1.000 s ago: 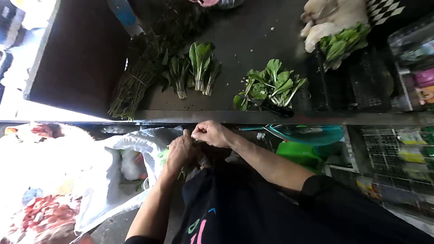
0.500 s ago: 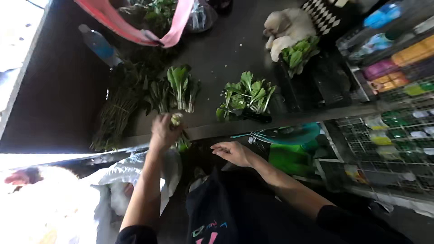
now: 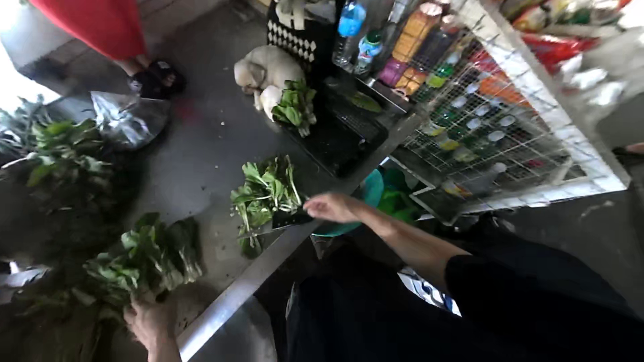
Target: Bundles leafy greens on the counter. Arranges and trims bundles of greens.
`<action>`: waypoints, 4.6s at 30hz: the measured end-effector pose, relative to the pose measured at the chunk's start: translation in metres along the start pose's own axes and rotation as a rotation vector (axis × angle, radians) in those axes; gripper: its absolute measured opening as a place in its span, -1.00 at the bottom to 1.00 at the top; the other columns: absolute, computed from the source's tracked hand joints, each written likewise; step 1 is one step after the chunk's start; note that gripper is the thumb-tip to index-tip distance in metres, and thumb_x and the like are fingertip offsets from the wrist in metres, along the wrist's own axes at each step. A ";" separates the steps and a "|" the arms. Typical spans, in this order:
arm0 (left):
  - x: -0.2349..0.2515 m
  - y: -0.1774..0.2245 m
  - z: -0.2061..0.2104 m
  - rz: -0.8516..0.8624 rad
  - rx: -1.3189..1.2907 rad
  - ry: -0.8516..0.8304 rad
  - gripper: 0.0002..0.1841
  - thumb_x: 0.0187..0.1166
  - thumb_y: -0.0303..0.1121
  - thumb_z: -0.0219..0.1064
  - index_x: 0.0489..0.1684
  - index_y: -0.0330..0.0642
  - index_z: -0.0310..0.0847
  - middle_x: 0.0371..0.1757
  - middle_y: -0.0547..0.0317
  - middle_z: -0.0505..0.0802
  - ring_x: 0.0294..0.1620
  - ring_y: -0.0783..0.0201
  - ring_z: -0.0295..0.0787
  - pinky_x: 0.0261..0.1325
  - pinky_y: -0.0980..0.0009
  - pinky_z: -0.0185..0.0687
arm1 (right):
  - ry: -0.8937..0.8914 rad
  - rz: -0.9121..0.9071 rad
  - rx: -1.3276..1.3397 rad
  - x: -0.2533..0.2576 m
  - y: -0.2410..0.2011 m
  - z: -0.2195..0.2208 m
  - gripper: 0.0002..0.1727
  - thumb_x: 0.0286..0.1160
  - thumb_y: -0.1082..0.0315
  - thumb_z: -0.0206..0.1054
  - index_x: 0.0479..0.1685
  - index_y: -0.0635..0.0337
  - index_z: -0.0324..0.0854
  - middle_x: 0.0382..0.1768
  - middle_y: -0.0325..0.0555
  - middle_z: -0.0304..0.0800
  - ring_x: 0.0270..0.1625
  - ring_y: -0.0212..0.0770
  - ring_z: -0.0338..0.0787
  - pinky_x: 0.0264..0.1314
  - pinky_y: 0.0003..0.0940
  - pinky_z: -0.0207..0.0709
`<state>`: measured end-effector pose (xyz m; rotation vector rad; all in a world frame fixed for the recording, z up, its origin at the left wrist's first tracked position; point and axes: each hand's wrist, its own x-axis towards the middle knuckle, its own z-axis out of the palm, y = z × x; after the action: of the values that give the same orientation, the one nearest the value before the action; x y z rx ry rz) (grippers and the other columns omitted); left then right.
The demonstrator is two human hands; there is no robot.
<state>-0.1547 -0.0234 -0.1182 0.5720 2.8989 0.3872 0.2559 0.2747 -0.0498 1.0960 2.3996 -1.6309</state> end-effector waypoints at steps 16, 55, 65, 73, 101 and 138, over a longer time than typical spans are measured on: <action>-0.115 -0.004 0.005 -0.062 -0.102 -0.102 -0.53 0.50 -0.29 0.50 0.31 -0.40 0.67 0.58 -0.53 0.48 0.58 -0.37 0.44 0.56 -0.17 0.42 | 0.779 0.299 -0.244 0.236 0.092 -0.112 -0.11 0.40 -0.07 0.54 0.67 0.24 0.34 0.64 0.35 0.36 0.43 0.28 0.68 0.35 0.14 0.66; -0.224 0.005 -0.014 -0.566 -1.494 -0.465 -0.72 0.84 -0.22 0.06 0.08 -0.25 0.57 -0.40 0.12 0.78 -0.42 0.27 0.76 -0.34 0.28 0.74 | -0.335 -0.640 -0.031 -0.017 -0.089 0.272 -0.73 0.66 0.39 0.18 -0.01 0.48 0.66 0.05 0.29 0.71 0.20 0.06 0.73 0.36 -0.17 0.56; -0.193 0.017 0.003 -0.591 -1.674 -0.245 -0.69 0.87 -0.16 0.01 0.10 -0.25 0.49 -0.26 0.09 0.80 -0.27 0.22 0.82 -0.14 0.24 0.83 | -0.358 -0.543 -0.341 -0.027 -0.060 0.269 -0.69 0.78 0.27 0.15 0.21 0.31 0.63 -0.07 0.21 0.82 -0.03 0.20 0.87 0.03 0.23 0.69; -0.160 0.073 0.020 -0.542 -1.679 -0.407 -0.70 0.86 -0.18 -0.01 0.18 -0.20 0.48 -0.17 0.12 0.82 -0.19 0.25 0.83 -0.09 0.26 0.82 | -0.109 -0.723 -0.257 -0.007 -0.040 0.183 -0.83 0.61 0.28 0.38 -0.05 0.08 0.87 -0.04 -0.14 0.93 0.28 0.02 0.75 0.53 0.03 0.45; -0.176 0.057 0.063 -0.688 -1.705 -0.548 -0.63 0.87 -0.22 0.01 0.37 -0.33 0.44 0.02 -0.16 0.81 0.03 -0.03 0.83 0.15 -0.03 0.79 | -0.255 0.403 0.291 0.054 -0.050 0.210 -0.24 0.60 -0.30 0.27 0.19 0.36 0.64 -0.08 0.17 0.83 -0.10 -0.04 0.88 0.03 -0.10 0.77; -0.219 -0.065 0.005 0.349 -2.021 -0.834 -0.63 0.51 -0.29 0.50 0.27 -0.02 0.63 0.06 0.14 0.90 0.03 0.24 0.87 0.15 0.19 0.80 | -0.090 -0.163 0.772 -0.051 -0.124 0.269 -0.76 0.54 0.48 0.26 0.13 0.17 0.61 -0.12 -0.17 0.83 -0.06 -0.28 0.82 0.13 -0.22 0.75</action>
<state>0.0237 -0.1666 -0.1181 0.4836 0.6624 1.9250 0.1324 0.0008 -0.0500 0.8496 1.8528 -2.7044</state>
